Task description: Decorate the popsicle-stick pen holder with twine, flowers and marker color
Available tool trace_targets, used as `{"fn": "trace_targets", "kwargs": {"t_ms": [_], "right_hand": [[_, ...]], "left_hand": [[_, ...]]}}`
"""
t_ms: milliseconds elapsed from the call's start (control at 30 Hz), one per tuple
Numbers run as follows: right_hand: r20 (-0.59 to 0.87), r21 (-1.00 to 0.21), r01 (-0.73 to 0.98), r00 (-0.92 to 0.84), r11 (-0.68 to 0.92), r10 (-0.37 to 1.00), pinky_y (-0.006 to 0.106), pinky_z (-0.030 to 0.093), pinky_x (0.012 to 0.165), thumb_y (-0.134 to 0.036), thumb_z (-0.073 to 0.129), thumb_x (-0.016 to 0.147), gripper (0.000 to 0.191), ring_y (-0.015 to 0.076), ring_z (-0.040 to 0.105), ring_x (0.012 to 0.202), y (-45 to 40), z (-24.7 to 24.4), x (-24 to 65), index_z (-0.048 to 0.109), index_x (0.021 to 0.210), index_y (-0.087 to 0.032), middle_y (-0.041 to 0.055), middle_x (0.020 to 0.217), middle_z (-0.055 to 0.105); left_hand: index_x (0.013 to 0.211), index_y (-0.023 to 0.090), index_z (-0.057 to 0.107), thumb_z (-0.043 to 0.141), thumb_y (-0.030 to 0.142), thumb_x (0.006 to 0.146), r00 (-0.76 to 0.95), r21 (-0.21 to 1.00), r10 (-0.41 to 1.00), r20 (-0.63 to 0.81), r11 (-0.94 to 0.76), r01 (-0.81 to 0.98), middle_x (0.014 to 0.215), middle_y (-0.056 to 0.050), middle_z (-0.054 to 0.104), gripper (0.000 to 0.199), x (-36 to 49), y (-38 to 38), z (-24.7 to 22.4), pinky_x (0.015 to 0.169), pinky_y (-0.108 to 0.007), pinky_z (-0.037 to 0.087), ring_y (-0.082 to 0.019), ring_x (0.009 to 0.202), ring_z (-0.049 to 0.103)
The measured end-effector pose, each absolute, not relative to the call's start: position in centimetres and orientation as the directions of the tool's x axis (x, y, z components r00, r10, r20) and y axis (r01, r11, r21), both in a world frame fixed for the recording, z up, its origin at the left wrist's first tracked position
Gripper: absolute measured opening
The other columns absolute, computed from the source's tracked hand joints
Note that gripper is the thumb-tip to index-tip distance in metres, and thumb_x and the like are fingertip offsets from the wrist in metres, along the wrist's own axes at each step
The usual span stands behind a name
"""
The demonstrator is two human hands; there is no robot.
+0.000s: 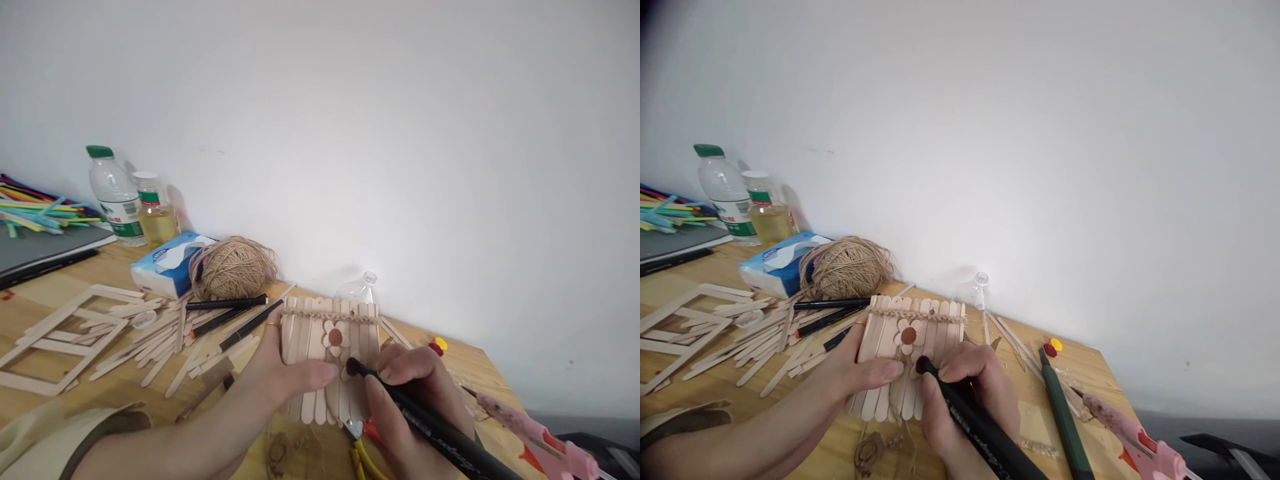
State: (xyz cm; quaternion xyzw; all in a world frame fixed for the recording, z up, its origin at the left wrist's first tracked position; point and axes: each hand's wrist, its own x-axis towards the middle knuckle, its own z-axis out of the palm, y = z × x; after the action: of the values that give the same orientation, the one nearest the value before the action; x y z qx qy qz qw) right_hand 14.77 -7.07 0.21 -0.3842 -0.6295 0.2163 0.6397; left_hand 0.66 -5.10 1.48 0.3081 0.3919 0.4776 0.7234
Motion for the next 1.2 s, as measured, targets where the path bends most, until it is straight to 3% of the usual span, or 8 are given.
{"fn": "trace_targets", "kwargs": {"t_ms": [167, 800, 1200], "right_hand": [[0.65, -0.758, 0.169, 0.1, 0.63, 0.754, 0.026, 0.027, 0.044, -0.029, 0.056, 0.087, 0.022, 0.0107, 0.033, 0.049, -7.13, 0.21, 14.75, 0.041, 0.073, -0.025, -0.0063, 0.058, 0.039], [0.619, -0.786, 0.101, 0.129, 0.61, 0.775, 0.026, 0.025, 0.045, -0.028, 0.058, 0.086, 0.021, 0.0113, 0.035, 0.051, -7.39, 0.2, 14.4, 0.042, 0.073, -0.024, -0.0053, 0.06, 0.039], [0.585, -0.811, 0.087, 0.125, 0.579, 0.801, 0.026, 0.03, 0.05, -0.026, 0.059, 0.085, 0.02, 0.0112, 0.038, 0.053, -7.56, 0.2, 14.33, 0.043, 0.073, -0.025, -0.0058, 0.061, 0.042]], "left_hand": [[0.139, 0.016, 0.023, 0.082, 0.027, 0.052, 0.24, 0.824, 0.927, -0.289, 0.368, -0.432, 0.104, -0.016, 0.068, 0.105, 0.75, -5.2, 1.37, 0.084, -0.044, 0.049, -0.034, 0.098, 0.064], [0.136, 0.014, 0.024, 0.081, 0.023, 0.051, 0.236, 0.825, 0.924, -0.301, 0.376, -0.422, 0.108, -0.017, 0.067, 0.103, 0.64, -5.26, 1.73, 0.083, -0.042, 0.05, -0.036, 0.103, 0.062], [0.135, 0.015, 0.024, 0.079, 0.026, 0.055, 0.247, 0.836, 0.934, -0.256, 0.342, -0.428, 0.105, -0.016, 0.068, 0.098, 0.71, -5.18, 1.01, 0.082, -0.042, 0.051, -0.033, 0.099, 0.064]]}}
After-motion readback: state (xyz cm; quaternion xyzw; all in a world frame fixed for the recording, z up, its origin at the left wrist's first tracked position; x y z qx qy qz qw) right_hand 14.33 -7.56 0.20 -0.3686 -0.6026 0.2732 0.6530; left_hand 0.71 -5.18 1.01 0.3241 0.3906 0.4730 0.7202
